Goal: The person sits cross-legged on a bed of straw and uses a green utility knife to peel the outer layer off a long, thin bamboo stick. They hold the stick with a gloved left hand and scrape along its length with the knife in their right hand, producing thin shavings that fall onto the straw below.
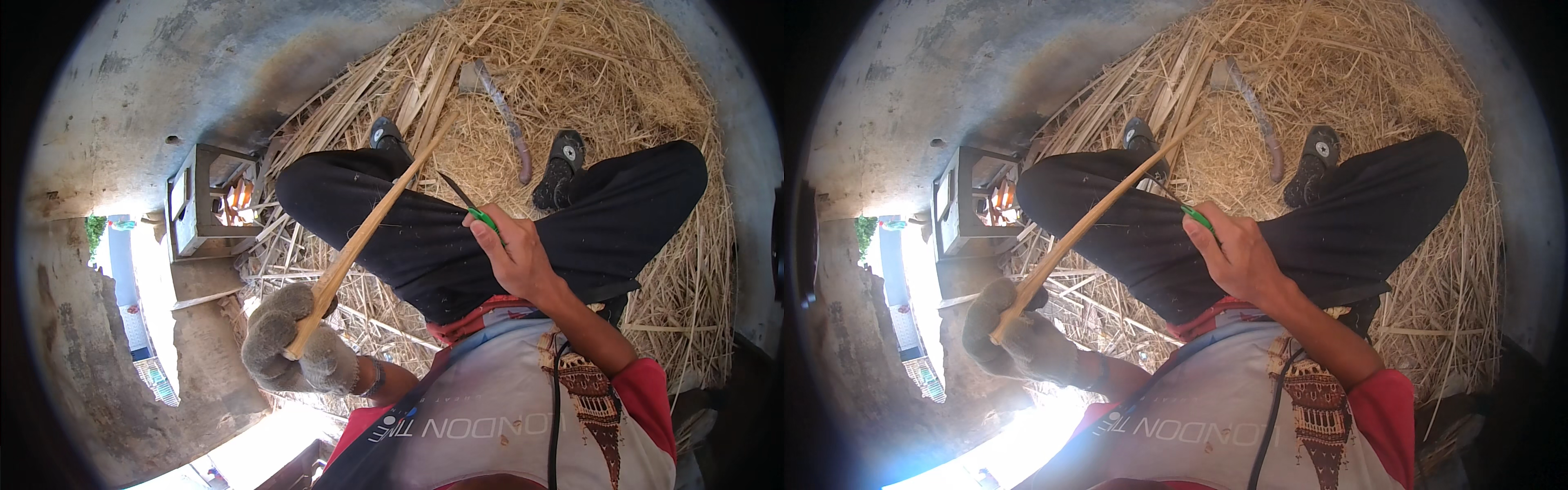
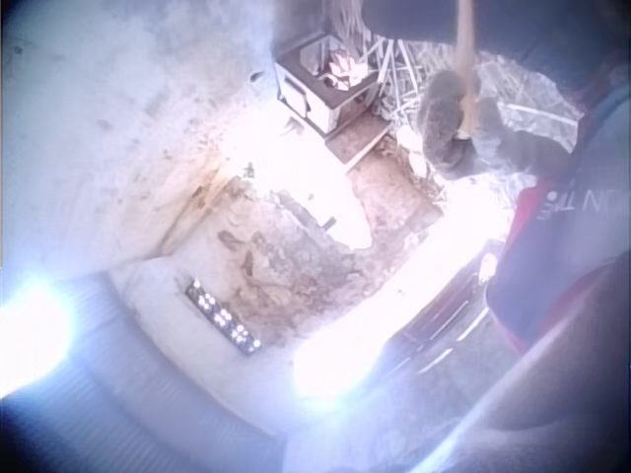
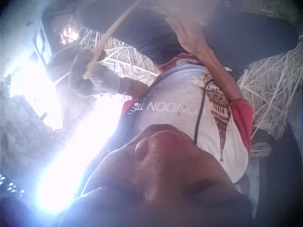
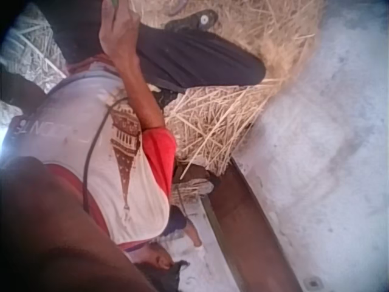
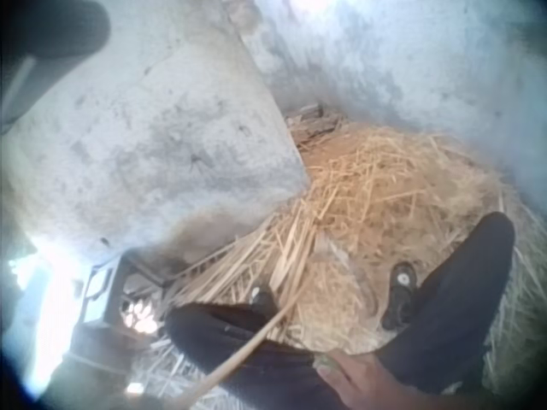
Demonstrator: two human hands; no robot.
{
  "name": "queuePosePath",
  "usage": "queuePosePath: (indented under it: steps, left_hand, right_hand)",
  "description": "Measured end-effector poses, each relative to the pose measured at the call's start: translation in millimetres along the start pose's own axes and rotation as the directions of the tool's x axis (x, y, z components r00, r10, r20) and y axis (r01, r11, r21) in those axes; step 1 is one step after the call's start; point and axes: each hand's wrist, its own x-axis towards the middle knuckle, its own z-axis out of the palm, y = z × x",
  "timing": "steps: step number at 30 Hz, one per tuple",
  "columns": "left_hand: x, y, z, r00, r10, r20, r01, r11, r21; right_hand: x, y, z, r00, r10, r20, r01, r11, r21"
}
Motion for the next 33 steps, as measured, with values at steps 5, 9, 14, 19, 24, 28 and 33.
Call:
queuePosePath:
  steps: [5, 9, 14, 19, 24, 28, 33]
  left_hand:
    - [-6.7, 16.5, 6.0, 1.0, 0.002, 0.014, -0.001, 0.999, -0.043]
    - [-11.2, 30.0, 10.5, 1.0, -0.002, 0.021, 0.003, 0.997, -0.073]
    - [-9.0, 36.1, 18.6, 0.999, -0.009, 0.032, 0.012, 0.993, -0.118]
    - [-10.2, 38.8, 18.9, 0.999, -0.028, 0.024, 0.031, 0.991, -0.131]
    - [-6.5, 42.3, 29.7, 0.998, -0.057, 0.022, 0.06, 0.984, -0.169]
    - [-3.2, 39.0, 33.7, 0.997, -0.082, 0.007, 0.082, 0.982, -0.17]
    - [9.6, 45.5, 47.1, 0.994, -0.111, 0.016, 0.112, 0.97, -0.218]
  right_hand:
    - [-10.8, -12.4, 20.0, 0.99, -0.134, 0.052, 0.136, 0.99, -0.023]
    - [-18.2, -38.9, 22.8, 0.962, -0.241, 0.126, 0.256, 0.96, -0.114]
    - [8.8, -17.7, 18.4, 0.994, 0.072, 0.085, -0.031, 0.912, -0.409]
    - [-1.4, -41.3, 25.1, 0.978, -0.175, 0.118, 0.2, 0.945, -0.26]
    - [30.5, 38.6, 16.6, 0.991, 0.123, 0.056, -0.08, 0.868, -0.49]
    - [21.8, -21.9, 22.7, 0.966, -0.229, 0.123, 0.252, 0.939, -0.233]
    - [37.1, 9.4, 29.0, 0.998, 0.043, 0.036, -0.027, 0.925, -0.379]
